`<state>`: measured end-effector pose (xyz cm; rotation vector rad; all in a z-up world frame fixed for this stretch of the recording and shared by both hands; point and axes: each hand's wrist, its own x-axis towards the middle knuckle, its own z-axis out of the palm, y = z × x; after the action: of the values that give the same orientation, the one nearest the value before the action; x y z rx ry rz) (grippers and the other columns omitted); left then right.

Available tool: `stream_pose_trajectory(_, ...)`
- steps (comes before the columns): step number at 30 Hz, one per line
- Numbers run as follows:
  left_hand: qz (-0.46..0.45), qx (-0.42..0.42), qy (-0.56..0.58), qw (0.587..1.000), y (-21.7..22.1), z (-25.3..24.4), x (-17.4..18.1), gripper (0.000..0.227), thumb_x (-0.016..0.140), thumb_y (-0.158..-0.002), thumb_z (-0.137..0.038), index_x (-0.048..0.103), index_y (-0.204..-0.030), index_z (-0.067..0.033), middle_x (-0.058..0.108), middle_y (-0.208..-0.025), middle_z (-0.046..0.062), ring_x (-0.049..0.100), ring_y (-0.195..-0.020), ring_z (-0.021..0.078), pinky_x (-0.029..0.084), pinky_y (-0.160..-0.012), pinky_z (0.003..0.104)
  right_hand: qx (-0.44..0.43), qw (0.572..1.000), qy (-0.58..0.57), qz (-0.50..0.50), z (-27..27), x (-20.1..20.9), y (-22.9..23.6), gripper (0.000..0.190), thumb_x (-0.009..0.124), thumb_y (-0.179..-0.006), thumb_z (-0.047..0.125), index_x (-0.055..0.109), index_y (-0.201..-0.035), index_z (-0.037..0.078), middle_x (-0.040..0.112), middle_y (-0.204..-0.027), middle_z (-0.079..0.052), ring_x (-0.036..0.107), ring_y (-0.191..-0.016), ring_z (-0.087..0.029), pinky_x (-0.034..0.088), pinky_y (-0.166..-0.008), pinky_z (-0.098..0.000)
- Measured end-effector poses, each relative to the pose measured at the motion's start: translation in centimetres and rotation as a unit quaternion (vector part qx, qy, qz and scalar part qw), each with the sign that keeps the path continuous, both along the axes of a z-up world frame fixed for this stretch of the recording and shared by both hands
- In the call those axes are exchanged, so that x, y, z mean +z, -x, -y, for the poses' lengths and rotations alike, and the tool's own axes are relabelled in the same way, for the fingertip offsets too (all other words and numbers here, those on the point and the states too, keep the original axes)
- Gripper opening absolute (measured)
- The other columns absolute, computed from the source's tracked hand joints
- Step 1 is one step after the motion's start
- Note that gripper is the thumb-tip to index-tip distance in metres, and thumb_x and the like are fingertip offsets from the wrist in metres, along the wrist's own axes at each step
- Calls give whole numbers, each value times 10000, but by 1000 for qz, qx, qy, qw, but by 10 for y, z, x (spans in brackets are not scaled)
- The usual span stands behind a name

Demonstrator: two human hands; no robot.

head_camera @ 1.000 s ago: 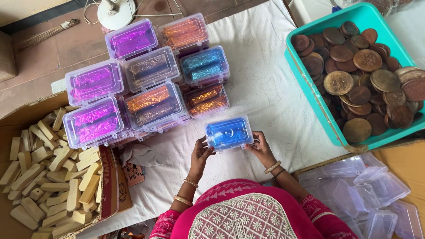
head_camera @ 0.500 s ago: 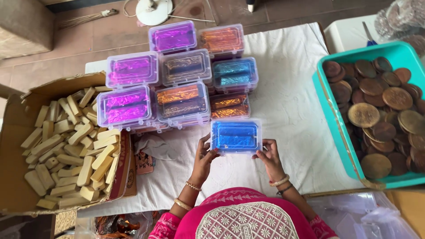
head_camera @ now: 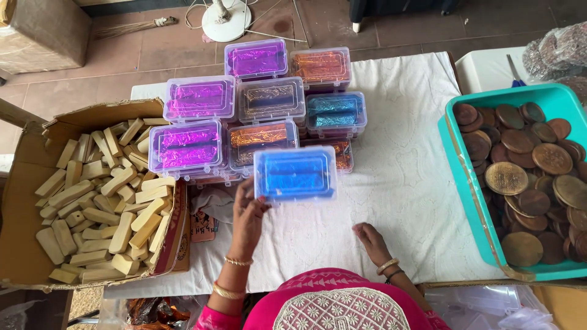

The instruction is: The person is seen wrapping wooden items in gold foil and placing them into clear plastic containers.

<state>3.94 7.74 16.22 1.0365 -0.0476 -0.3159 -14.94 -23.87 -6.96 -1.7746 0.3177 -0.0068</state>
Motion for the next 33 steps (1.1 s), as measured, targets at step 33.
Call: stream_pose_trajectory(33, 285, 244, -568, 733, -148, 77, 56, 395, 726, -936, -121, 592, -1291, -12, 586, -1216, 197, 666, -877, 291, 591, -676, 386, -50, 958, 278, -45, -10, 0, -10, 195, 641, -943, 289, 711, -973, 109, 746, -889, -58, 704, -730, -223, 569, -678, -367)
